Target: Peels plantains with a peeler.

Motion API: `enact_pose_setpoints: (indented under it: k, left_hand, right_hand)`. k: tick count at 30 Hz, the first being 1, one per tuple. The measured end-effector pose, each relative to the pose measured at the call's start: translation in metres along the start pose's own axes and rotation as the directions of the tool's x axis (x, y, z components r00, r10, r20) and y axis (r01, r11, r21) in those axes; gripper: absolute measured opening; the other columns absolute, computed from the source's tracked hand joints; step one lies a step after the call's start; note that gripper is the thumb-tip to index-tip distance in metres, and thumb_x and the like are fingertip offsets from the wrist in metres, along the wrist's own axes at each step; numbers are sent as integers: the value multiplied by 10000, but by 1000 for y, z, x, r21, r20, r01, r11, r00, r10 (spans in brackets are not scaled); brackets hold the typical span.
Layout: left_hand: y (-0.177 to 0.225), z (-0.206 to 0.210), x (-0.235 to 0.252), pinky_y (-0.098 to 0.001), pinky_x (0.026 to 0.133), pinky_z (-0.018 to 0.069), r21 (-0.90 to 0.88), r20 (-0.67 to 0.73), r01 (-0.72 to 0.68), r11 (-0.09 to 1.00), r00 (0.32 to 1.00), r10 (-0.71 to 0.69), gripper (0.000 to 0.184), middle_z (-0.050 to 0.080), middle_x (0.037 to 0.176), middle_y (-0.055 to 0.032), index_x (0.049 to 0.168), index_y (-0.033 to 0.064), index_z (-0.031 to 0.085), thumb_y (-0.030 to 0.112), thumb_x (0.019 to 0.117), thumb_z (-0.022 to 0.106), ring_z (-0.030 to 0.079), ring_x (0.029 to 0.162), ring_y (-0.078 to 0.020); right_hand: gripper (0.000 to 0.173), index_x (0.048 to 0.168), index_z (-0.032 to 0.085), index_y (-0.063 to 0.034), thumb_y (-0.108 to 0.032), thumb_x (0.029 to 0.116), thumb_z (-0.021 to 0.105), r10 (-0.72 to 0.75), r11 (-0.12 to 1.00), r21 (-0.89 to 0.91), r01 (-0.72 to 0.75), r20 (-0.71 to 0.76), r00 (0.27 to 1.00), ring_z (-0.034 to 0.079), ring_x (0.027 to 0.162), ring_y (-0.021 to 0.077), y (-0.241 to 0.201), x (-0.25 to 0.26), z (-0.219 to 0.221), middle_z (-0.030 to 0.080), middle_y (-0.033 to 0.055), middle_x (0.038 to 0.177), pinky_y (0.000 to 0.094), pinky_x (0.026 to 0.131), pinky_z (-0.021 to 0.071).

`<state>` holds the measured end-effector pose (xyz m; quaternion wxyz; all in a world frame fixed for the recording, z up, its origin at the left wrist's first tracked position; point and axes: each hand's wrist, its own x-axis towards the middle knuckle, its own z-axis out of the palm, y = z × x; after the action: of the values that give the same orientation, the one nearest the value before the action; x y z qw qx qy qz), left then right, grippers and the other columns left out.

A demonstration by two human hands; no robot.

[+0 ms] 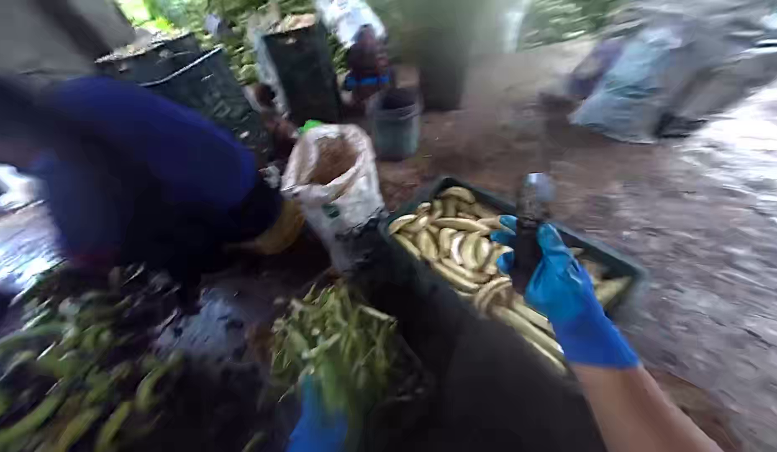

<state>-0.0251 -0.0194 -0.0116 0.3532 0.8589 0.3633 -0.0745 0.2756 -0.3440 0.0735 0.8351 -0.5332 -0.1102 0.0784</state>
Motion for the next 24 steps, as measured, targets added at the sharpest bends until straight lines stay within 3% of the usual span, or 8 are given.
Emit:
enact_pose_setpoints:
  k: [3, 6, 9, 13, 17, 19, 22, 24]
  left_hand:
    - [2, 3, -2, -699, 914, 497, -32, -18, 68, 997, 997, -69, 944, 616, 1374, -205, 1645, 243, 150, 404, 883, 684, 654, 1137, -442]
    - [-2, 1, -13, -660, 927, 512, -151, -47, 80, 985, 995, -88, 1008, 622, 1354, -215, 1649, 203, 91, 428, 872, 693, 664, 1125, -414]
    - [-3, 2, -21, -660, 912, 517, -234, -102, 51, 971, 992, -77, 976, 636, 1332, -219, 1645, 174, 126, 403, 883, 691, 674, 1102, -411]
    - [-11, 9, -8, -612, 967, 510, -473, -234, -52, 879, 970, -68, 895, 583, 1411, -196, 1597, 106, 290, 423, 858, 683, 631, 1196, -364]
    - [-18, 1, -1, -467, 1061, 484, -647, -231, -117, 754, 972, -47, 898, 528, 1463, -201, 1558, 40, 343, 348, 830, 771, 575, 1278, -280]
    - [-13, -7, -2, -377, 973, 541, -783, -213, -134, 608, 975, -60, 781, 604, 1355, -162, 1516, 22, 395, 231, 848, 742, 635, 1148, -201]
    - [11, -22, -8, -272, 549, 584, -974, -202, -198, 108, 979, -33, 452, 679, 824, -90, 1429, 30, 389, 147, 1018, 536, 667, 625, -133]
    - [20, -37, -4, -295, 627, 597, -962, -274, -272, -34, 956, 109, 554, 674, 852, -72, 1484, 113, 342, 243, 998, 575, 679, 691, -149]
  right_hand:
    - [475, 1375, 480, -134, -464, 1105, 272, 281, 812, 414, -412, 341, 897, 716, 794, 197, 75, -68, 124, 680, 109, 1220, 306, 578, 600]
    - [452, 1348, 494, -86, -371, 1124, 225, 669, 676, 164, -719, 273, 691, 663, 734, 127, 158, -134, 193, 700, 80, 1067, 279, 594, 545]
    - [370, 1388, 510, 20, -195, 1095, 442, 672, 741, -181, -647, 180, 719, 646, 967, 67, 194, -169, 210, 667, 91, 1144, 245, 861, 541]
    - [359, 1356, 538, 39, -183, 1088, 453, 649, 753, -314, -578, 210, 731, 659, 985, 100, 199, -167, 204, 681, 103, 1166, 270, 879, 550]
    - [377, 1375, 507, 30, -200, 1101, 389, 646, 763, -240, -600, 283, 709, 670, 813, 139, 222, -161, 200, 693, 102, 1105, 290, 716, 573]
    - [381, 1390, 491, 20, -217, 1106, 397, 658, 753, -257, -606, 283, 698, 676, 793, 138, 221, -157, 201, 694, 96, 1124, 291, 703, 580]
    - [390, 1388, 486, 24, -226, 1090, 463, 696, 710, -355, -608, 223, 683, 683, 762, 138, 222, -160, 197, 696, 94, 1053, 301, 705, 591]
    - [400, 1389, 492, 27, -229, 1082, 492, 717, 683, -390, -617, 199, 668, 690, 745, 145, 220, -158, 195, 716, 102, 1026, 305, 694, 590]
